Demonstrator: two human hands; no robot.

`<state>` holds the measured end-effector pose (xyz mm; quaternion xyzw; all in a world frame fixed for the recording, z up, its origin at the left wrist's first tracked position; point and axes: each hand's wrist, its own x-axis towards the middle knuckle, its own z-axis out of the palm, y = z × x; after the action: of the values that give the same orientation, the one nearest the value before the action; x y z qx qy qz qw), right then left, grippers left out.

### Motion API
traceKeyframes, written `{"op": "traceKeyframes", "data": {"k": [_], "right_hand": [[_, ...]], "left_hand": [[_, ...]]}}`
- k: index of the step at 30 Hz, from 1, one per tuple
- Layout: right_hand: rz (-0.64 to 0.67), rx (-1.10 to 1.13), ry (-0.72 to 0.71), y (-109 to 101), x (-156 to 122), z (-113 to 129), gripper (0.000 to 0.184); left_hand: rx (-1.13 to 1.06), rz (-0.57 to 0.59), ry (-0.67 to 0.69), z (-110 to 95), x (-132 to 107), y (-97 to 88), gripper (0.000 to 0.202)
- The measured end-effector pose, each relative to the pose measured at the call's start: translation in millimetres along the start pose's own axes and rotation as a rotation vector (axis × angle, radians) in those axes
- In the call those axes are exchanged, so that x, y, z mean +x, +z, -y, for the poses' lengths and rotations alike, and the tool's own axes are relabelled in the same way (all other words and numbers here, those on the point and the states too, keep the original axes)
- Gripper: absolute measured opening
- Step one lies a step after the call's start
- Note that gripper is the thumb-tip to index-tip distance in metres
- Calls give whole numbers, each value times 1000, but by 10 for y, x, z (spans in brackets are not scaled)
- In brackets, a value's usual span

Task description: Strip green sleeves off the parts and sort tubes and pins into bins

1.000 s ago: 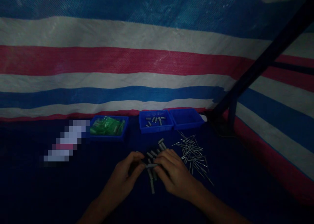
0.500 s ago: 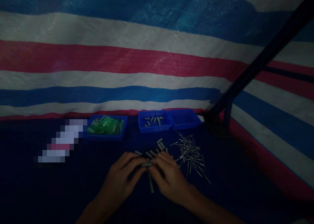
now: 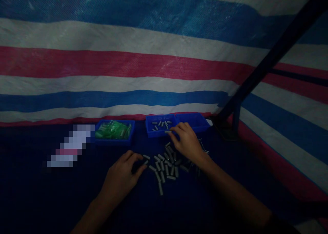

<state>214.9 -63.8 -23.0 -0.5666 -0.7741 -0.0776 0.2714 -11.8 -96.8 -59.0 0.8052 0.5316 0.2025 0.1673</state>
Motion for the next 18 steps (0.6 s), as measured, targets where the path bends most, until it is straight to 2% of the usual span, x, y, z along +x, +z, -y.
{"op": "traceKeyframes", "data": {"k": [3, 5, 8, 10, 12, 15, 18], "right_hand": [[44, -132, 24, 78, 326, -84, 23], [30, -175, 72, 126, 384, -66, 27], [-46, -126, 85, 156, 201, -2, 32], [-100, -17, 35, 149, -28, 53, 26], [-98, 132, -31, 132, -250, 125, 21], [43, 304, -156, 111, -437, 259, 20], [157, 371, -278, 116, -455, 357, 20]], "left_hand": [[15, 81, -19, 4, 2, -23, 19], [5, 106, -9, -21, -4, -39, 20], [-7, 113, 16, -41, -17, -49, 17], [-5, 114, 23, -34, -20, -41, 14], [-19, 105, 23, -22, -14, -29, 13], [-136, 90, 31, -24, 13, -25, 19], [-296, 95, 39, -52, 43, -42, 25]]}}
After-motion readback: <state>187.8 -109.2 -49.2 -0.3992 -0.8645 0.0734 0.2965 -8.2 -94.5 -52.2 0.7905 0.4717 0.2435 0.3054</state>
